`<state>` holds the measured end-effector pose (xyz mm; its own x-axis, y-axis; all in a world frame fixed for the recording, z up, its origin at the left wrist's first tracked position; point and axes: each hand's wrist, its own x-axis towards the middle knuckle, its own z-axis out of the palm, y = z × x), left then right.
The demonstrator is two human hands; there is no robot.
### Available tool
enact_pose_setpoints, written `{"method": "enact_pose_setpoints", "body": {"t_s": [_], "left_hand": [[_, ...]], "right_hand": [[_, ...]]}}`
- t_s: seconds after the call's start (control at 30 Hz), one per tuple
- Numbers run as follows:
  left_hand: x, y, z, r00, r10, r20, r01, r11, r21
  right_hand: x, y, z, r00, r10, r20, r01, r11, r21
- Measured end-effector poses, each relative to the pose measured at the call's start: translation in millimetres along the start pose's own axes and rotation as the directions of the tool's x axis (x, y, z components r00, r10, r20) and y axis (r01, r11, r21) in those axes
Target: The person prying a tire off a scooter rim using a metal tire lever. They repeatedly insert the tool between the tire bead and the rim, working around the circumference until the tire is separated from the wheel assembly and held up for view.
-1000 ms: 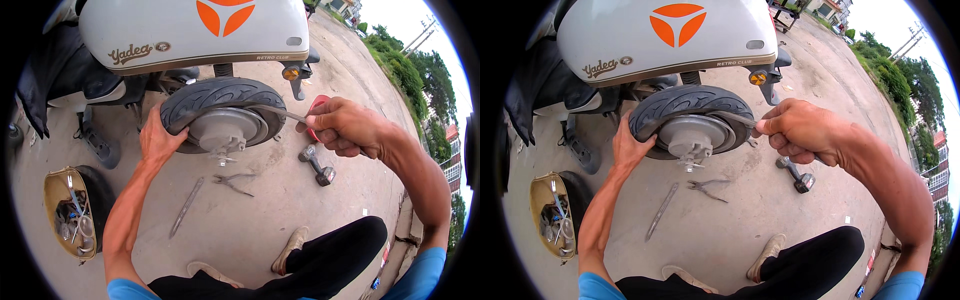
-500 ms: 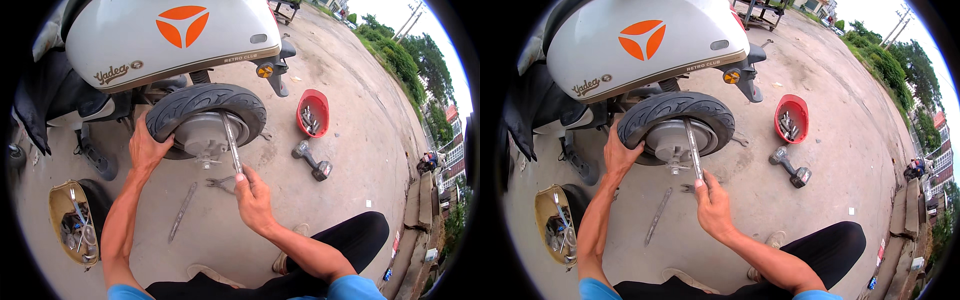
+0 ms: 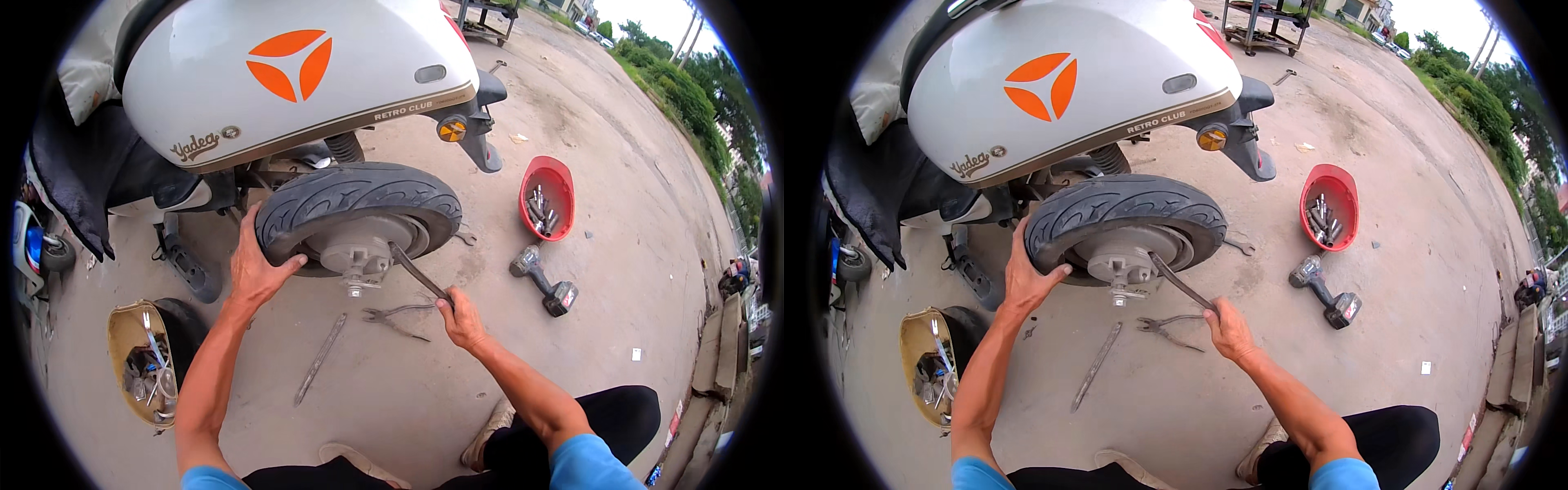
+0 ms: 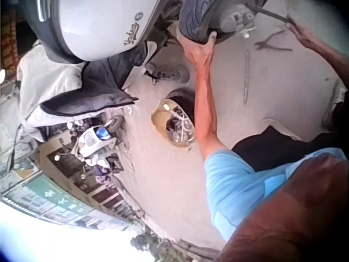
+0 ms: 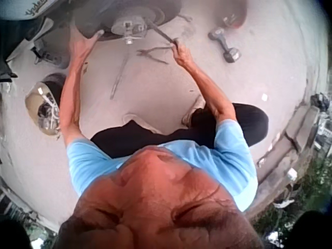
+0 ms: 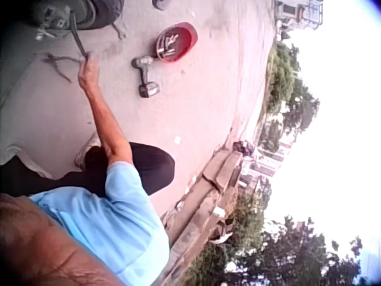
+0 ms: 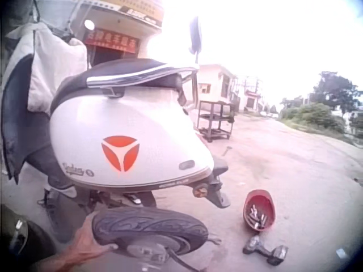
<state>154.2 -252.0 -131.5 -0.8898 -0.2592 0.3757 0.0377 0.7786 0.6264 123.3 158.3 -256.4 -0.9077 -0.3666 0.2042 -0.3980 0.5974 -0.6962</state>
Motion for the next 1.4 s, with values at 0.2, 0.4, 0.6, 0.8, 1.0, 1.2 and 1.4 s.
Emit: {"method": "enact_pose_setpoints", "body": {"t_s": [0.2,0.4,0.6,0.8,1.0,1.2,1.4], "left_hand": [[52,30,5,0.978,0.210,0.000,-0.209,0.972,-0.110],[37,-29,18,0.988,0.126,-0.091,-0.148,0.943,-0.297],[57,-31,15,0.998,0.047,0.050,-0.008,0.804,-0.595],[61,-44,28,0.995,0.029,-0.095,-0.072,0.870,-0.487],[51,-22,35,0.985,0.028,-0.170,-0.111,0.856,-0.506],[45,-46,39,0.989,-0.081,-0.123,-0.009,0.801,-0.599],[22,-75,50,0.911,-0.381,-0.158,0.181,0.713,-0.678]], "right_hand": [[29,-34,-116,0.980,-0.055,0.193,0.072,0.994,-0.085],[38,-93,-186,0.968,0.076,0.237,-0.053,0.993,-0.103],[73,-130,-208,0.903,0.250,0.349,-0.217,0.967,-0.130],[92,-194,-203,0.700,0.523,0.486,-0.598,0.801,-0.001],[2,-191,-37,0.785,0.499,0.366,-0.594,0.439,0.675],[5,-104,66,0.935,0.337,-0.108,-0.213,0.781,0.588],[52,-63,51,0.986,0.110,-0.126,-0.094,0.987,0.130]]}}
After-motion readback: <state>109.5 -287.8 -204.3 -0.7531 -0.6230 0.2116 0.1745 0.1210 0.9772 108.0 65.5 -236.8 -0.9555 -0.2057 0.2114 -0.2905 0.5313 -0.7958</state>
